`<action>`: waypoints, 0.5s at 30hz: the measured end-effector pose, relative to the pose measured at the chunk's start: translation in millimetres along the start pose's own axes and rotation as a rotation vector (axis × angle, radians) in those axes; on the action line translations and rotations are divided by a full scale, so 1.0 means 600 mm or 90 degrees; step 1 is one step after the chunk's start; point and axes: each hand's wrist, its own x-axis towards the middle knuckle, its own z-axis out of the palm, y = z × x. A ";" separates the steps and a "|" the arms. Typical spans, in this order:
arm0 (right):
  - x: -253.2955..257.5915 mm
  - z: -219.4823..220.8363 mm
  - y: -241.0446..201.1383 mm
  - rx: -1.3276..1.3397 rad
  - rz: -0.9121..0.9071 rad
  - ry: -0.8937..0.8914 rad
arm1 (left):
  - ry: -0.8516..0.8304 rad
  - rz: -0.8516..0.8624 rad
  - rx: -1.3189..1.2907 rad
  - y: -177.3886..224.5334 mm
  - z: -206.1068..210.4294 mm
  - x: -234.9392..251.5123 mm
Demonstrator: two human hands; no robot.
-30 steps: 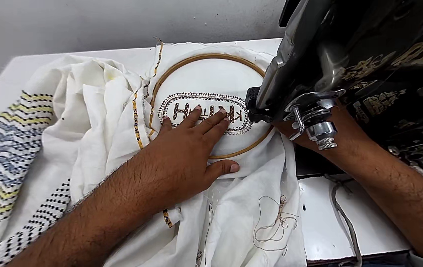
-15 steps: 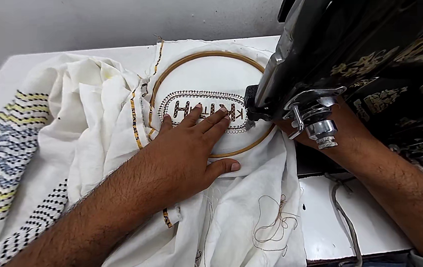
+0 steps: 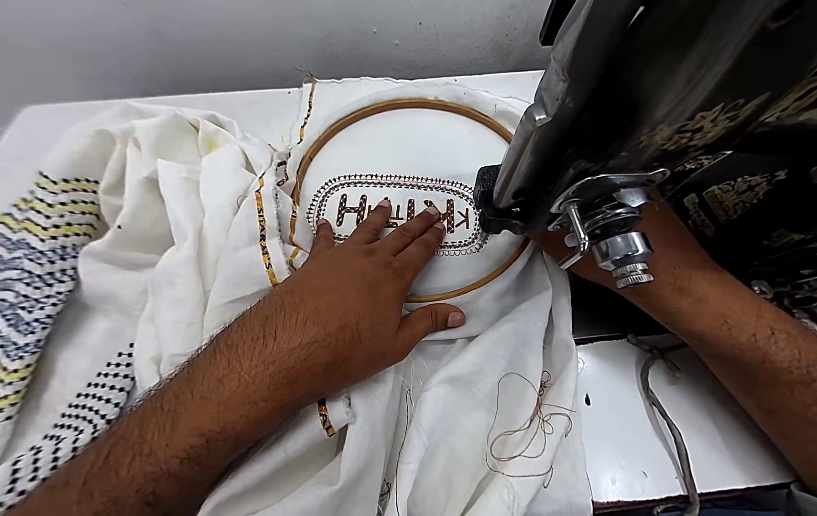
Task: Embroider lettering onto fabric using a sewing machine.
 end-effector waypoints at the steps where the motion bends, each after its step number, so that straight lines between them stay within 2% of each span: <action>1: 0.000 0.000 0.000 -0.004 0.006 -0.003 | 0.002 0.002 -0.001 0.000 0.000 0.000; 15: -0.001 -0.003 -0.003 -0.002 -0.010 0.018 | 0.017 0.004 -0.001 0.001 0.005 0.002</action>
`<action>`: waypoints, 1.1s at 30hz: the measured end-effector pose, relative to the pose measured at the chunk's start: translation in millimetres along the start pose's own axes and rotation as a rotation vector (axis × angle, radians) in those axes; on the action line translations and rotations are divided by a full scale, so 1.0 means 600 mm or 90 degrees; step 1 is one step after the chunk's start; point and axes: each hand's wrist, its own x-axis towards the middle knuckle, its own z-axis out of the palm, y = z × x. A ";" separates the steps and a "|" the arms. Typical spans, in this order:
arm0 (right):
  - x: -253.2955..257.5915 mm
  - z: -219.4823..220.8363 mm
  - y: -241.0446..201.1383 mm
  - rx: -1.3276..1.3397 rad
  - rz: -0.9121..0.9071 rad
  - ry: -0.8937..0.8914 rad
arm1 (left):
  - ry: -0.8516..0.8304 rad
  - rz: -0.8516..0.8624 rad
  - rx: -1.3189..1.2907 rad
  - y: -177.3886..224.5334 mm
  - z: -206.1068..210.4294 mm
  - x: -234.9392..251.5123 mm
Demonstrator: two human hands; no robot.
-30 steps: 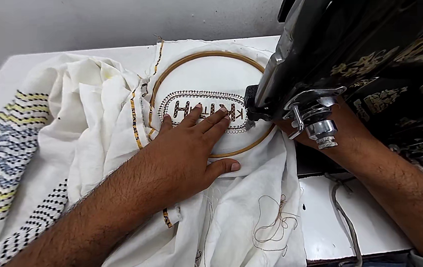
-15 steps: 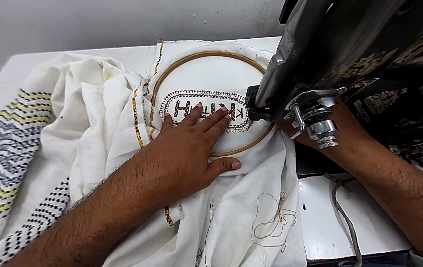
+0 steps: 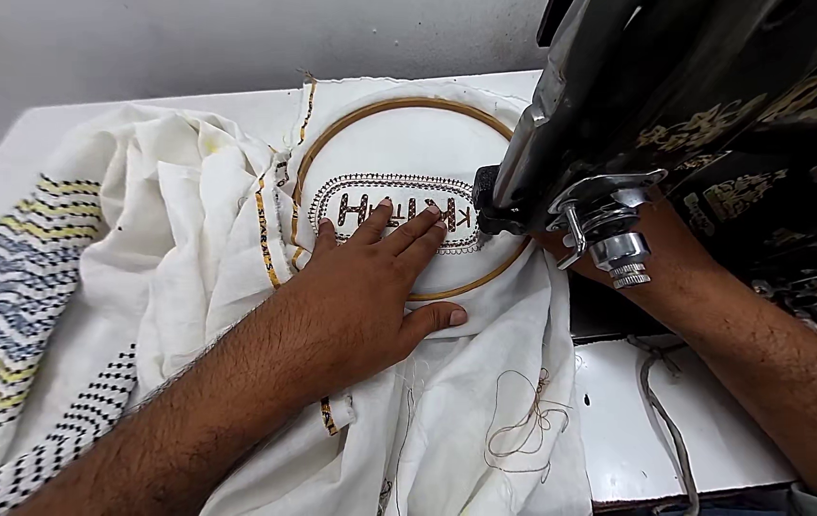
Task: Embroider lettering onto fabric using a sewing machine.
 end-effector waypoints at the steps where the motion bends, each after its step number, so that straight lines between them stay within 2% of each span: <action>1: 0.001 -0.001 0.000 0.001 0.006 -0.005 | -0.002 -0.002 0.002 0.001 0.000 0.001; 10: 0.001 -0.020 -0.012 -0.046 0.046 -0.069 | 0.002 0.011 -0.002 0.005 0.002 0.002; 18: -0.001 -0.009 -0.005 -0.038 0.028 -0.032 | -0.001 -0.003 -0.001 0.005 0.001 0.004; 33: 0.006 -0.007 -0.001 -0.074 0.030 -0.058 | 0.000 0.003 0.002 0.005 0.002 0.003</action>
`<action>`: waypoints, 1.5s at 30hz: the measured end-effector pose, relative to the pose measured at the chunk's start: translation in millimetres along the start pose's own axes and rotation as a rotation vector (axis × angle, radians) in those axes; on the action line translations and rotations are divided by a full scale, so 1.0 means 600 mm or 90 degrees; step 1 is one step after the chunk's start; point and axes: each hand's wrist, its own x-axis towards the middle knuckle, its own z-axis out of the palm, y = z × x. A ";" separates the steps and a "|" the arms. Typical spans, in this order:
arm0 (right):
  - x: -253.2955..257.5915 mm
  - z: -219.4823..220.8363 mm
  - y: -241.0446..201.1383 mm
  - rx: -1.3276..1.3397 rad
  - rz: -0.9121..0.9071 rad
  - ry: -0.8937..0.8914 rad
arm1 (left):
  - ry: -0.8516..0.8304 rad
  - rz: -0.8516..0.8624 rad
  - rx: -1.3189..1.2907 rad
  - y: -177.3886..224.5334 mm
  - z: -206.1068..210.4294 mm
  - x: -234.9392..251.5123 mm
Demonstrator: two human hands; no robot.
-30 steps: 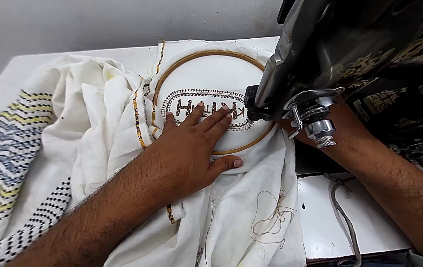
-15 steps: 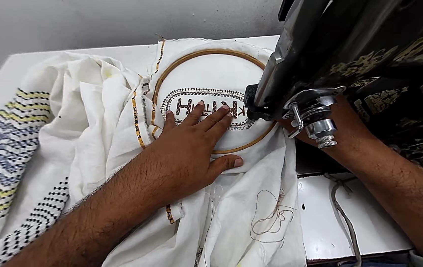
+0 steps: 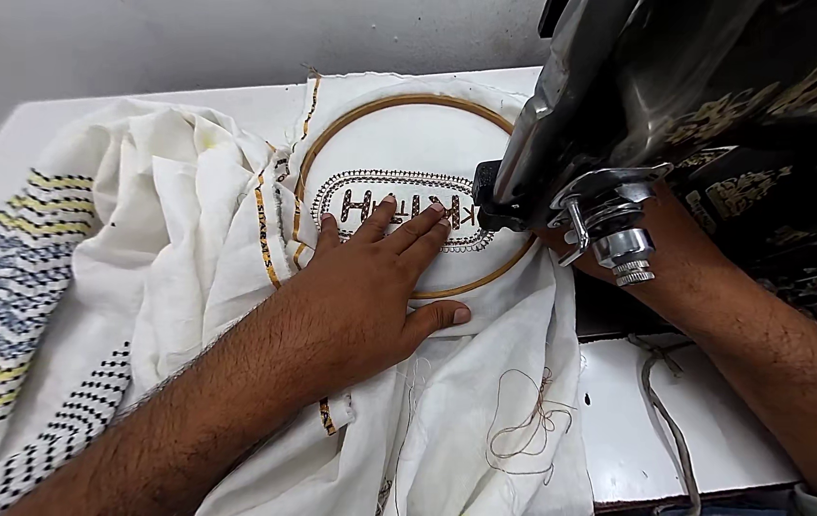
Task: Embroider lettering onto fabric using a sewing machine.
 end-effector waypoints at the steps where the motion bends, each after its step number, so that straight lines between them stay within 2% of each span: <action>1: -0.001 -0.001 -0.001 0.005 -0.001 -0.001 | 0.001 0.002 0.001 0.000 0.000 0.000; 10: -0.007 -0.007 -0.003 0.036 -0.007 0.030 | 0.018 0.009 -0.003 0.001 0.005 0.005; 18: -0.006 -0.021 -0.014 0.057 0.049 -0.022 | 0.015 0.014 -0.003 0.004 0.004 0.004; 23: -0.014 -0.015 -0.013 0.050 0.011 0.030 | 0.023 0.004 -0.011 0.002 0.007 0.006; 34: -0.010 -0.009 -0.003 0.045 -0.022 0.036 | 0.024 0.009 -0.008 0.002 0.008 0.005; 45: -0.012 -0.017 -0.009 0.058 -0.003 0.023 | 0.028 0.008 -0.008 0.006 0.009 0.005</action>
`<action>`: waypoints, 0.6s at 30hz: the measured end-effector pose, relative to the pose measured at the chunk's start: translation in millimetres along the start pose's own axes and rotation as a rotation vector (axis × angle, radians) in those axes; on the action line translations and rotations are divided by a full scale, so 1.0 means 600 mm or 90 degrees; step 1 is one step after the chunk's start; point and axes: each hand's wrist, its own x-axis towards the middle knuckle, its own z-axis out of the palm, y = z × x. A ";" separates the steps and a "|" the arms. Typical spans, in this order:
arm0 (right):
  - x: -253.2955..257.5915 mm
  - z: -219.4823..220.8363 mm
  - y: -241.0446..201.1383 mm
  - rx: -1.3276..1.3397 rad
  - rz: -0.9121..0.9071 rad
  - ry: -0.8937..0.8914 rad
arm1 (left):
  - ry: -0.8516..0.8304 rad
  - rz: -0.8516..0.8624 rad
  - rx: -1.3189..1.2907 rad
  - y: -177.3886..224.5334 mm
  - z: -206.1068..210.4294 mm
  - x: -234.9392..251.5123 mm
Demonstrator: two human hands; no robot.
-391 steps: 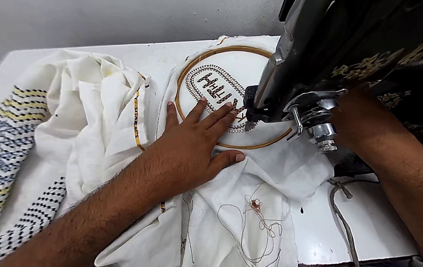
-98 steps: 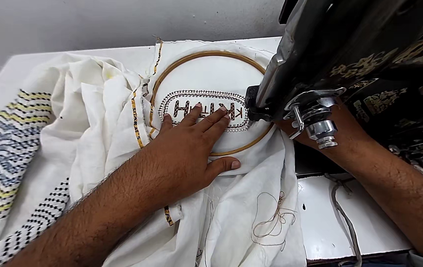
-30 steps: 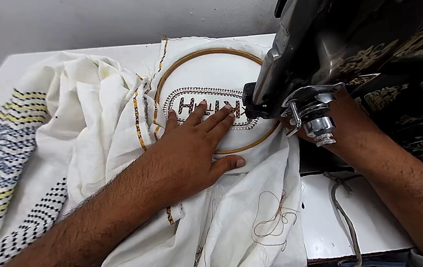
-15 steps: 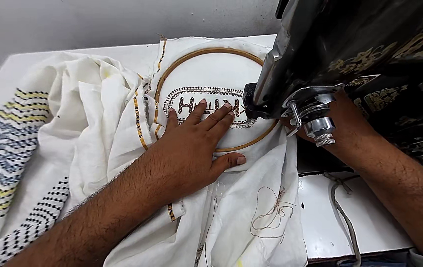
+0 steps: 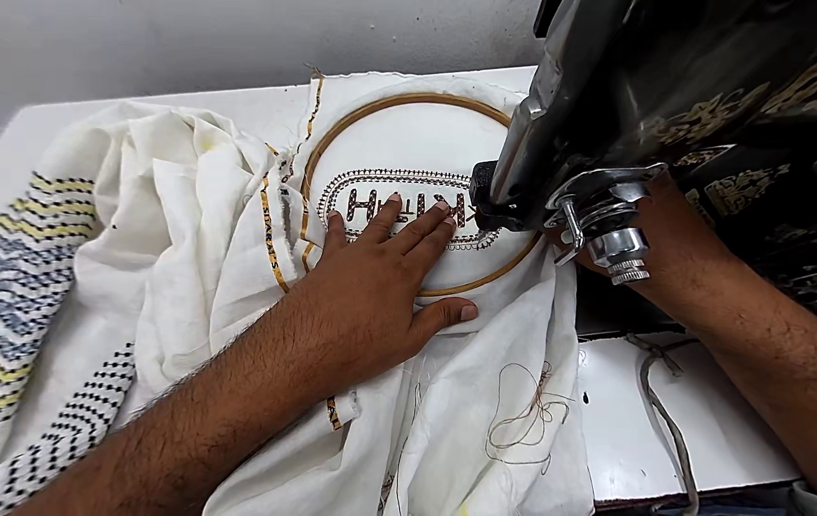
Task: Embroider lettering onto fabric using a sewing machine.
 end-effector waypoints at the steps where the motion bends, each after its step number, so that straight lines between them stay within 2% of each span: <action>1: 0.000 -0.003 -0.003 -0.001 0.009 -0.010 | 0.004 0.001 -0.005 0.001 0.001 0.001; 6: 0.002 -0.016 -0.016 0.003 0.050 -0.043 | 0.002 0.008 -0.008 0.004 0.001 0.001; 18: -0.002 -0.007 -0.009 -0.009 0.022 -0.001 | 0.012 0.007 -0.012 0.002 0.003 0.003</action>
